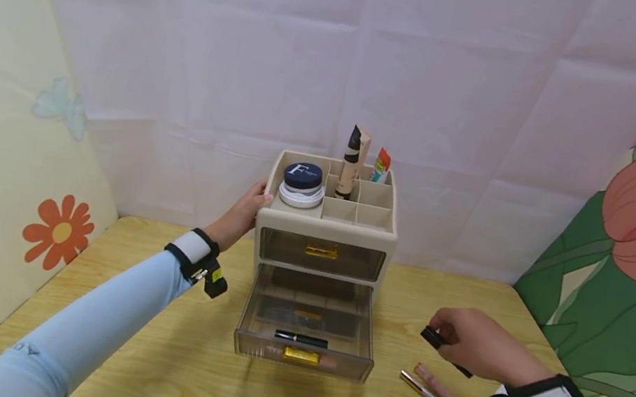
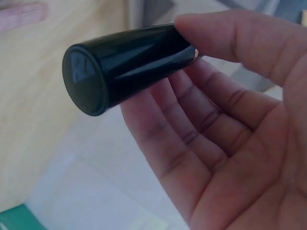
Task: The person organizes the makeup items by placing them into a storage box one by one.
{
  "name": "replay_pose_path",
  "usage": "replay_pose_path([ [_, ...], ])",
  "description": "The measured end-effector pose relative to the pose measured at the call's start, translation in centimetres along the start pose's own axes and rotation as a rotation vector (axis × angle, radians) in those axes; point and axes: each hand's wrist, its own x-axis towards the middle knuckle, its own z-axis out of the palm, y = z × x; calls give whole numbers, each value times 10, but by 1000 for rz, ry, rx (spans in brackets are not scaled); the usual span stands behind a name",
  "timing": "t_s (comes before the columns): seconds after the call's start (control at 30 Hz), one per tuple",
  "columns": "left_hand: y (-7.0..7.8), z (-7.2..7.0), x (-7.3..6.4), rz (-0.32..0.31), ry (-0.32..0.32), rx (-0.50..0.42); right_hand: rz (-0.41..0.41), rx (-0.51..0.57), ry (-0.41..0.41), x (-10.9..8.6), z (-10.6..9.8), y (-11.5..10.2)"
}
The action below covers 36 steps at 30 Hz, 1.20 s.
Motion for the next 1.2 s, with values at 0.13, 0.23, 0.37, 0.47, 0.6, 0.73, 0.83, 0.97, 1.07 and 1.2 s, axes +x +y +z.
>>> replay_pose_path([
  [0.13,0,-1,0,-2,6,2,-56,-33,9,-2,-12,-18],
  [0.23,1,-2,-1,0,14,6,-96,-56,19,-1,-20,-32],
  [0.37,1,-3,-2,4,17,11,-128,-108,40,1,-27,-51],
  [0.47,2,-3,-3,5,16,12,-139,-131,38,3,-31,-67],
  [0.6,2,-3,-4,7,18,9,-190,-159,22,7,-34,-88],
  [0.73,-1,-3,-3,16,26,-17,-229,-191,3,13,-37,-105],
  [0.83,-3,-2,-1,21,26,-32,-228,-224,-19,17,-37,-117],
  [0.97,-2,0,-2,22,21,-22,-219,-255,-40,26,-38,-131],
  [1.07,-1,1,-2,19,23,-18,-249,-258,-34,33,-38,-138],
  [1.2,0,3,0,4,28,-6,-296,-265,-26,45,-37,-144],
])
